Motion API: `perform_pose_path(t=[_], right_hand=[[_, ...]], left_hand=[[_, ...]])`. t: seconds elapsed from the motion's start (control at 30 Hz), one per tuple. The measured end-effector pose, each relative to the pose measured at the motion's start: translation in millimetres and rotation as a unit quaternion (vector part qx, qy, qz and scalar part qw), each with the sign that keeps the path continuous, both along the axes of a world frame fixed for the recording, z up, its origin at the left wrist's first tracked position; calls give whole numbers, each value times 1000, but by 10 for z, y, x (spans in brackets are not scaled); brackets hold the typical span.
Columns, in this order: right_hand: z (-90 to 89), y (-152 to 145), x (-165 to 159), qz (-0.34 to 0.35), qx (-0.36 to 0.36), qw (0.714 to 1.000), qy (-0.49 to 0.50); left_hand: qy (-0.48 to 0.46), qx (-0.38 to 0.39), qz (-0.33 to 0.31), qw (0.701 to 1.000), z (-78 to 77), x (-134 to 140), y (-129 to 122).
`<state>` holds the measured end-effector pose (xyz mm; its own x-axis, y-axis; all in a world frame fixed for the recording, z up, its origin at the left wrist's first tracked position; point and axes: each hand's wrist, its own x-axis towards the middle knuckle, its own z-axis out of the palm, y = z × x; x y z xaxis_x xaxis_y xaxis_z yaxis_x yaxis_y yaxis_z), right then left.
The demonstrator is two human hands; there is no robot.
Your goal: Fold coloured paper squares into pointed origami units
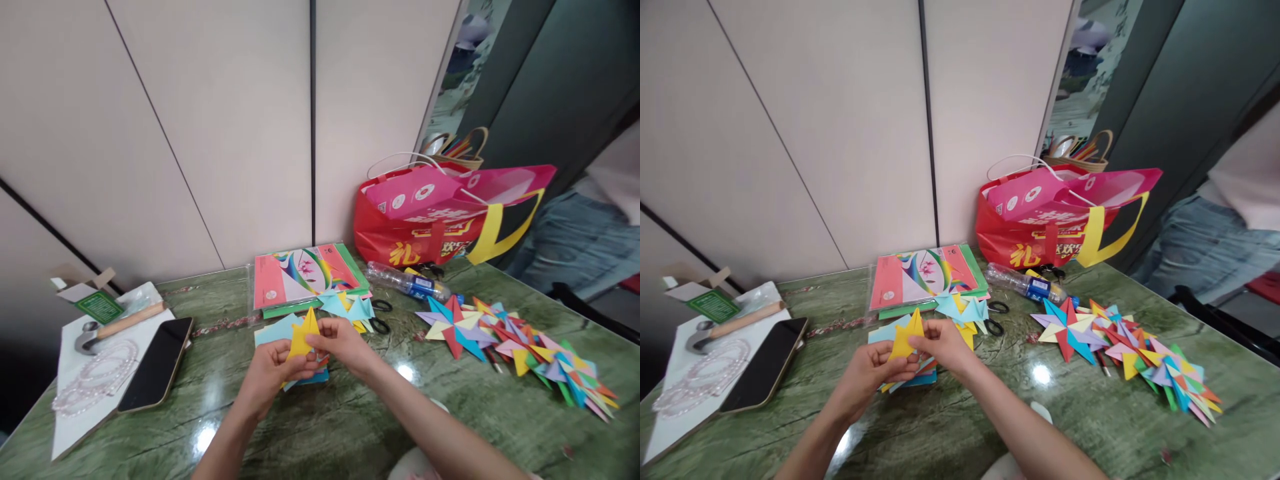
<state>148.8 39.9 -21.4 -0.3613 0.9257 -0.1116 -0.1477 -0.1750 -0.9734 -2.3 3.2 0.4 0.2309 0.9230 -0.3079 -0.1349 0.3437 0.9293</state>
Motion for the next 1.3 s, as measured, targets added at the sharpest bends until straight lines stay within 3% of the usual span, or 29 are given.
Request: perform_pose_path(t=[0.43,0.53,0.73,0.83,0.93,1.07,1.3], right_hand=[[-21,-21,-30,15,60,998,-30],[3,-19,5,38,36,999,-4],[62,26,113,59,5,998,9],[75,42,132,45,14,999,0],[42,42,107,33,36,999,-10],[-41,30,38,33,55,998,-24],[-61,14,10,39,50,998,7]], left_hand=[[71,40,-27,996,-16,13,-5],[41,57,-55,996,20,10,-21],[-81,61,-181,978,123,-55,-74],[-100,63,-196,973,139,-59,-80],[-53,63,-172,982,99,-42,-57],[32,32,-82,996,16,-18,-19],[21,34,-26,999,-10,-14,-1]])
